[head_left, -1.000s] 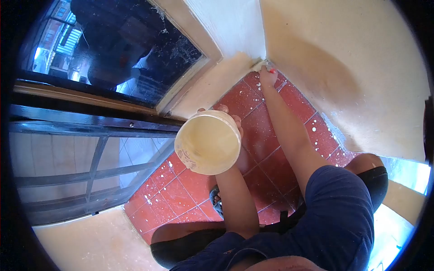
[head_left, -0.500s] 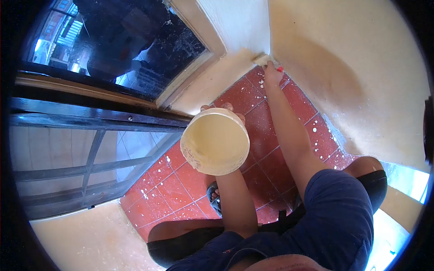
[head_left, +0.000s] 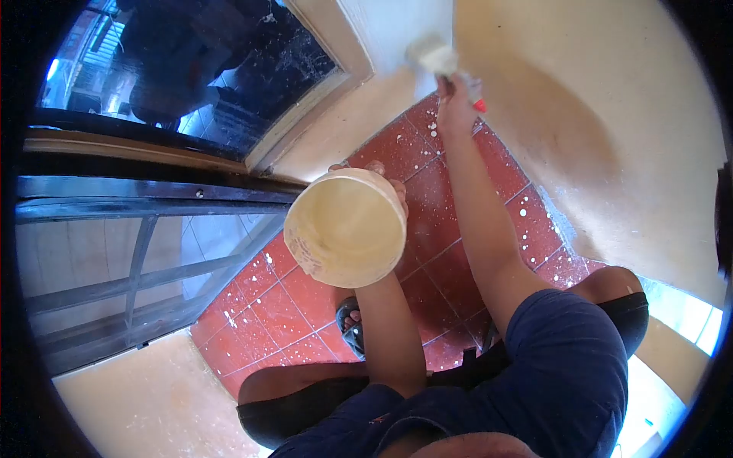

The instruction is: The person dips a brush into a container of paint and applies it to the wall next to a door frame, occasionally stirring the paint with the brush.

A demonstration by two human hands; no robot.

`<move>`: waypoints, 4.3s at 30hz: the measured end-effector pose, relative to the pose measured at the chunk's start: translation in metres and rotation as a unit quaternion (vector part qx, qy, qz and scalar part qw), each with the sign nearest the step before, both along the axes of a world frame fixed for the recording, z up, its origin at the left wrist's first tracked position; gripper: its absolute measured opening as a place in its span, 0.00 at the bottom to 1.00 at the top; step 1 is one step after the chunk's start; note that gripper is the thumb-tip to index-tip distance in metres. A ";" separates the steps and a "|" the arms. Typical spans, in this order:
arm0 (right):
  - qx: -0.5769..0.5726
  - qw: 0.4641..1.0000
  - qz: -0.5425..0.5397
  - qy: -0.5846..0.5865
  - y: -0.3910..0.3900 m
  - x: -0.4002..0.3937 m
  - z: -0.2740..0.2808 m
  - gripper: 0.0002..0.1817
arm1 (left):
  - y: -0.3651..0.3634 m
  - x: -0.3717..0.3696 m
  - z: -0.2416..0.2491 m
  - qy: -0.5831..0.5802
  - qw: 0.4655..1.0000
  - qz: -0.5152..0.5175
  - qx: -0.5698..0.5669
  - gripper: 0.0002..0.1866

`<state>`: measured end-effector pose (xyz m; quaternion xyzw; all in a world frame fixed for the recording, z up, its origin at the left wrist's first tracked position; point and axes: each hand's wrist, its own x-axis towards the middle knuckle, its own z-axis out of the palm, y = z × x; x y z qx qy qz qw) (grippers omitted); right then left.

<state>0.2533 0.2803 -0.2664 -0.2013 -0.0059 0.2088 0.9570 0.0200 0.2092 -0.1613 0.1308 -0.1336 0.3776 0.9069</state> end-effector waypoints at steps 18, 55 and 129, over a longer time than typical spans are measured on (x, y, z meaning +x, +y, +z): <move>-0.030 1.000 -0.009 0.001 -0.002 -0.021 0.061 0.15 | -0.002 0.007 0.010 -0.010 0.998 -0.053 -0.035 0.26; -0.110 0.992 0.042 0.054 -0.003 -0.053 0.066 0.12 | -0.007 -0.005 0.013 -0.075 0.992 -0.081 0.053 0.24; -0.276 0.960 0.036 -0.025 -0.027 -0.039 -0.062 0.11 | -0.007 -0.006 0.024 -0.051 0.990 0.006 0.130 0.27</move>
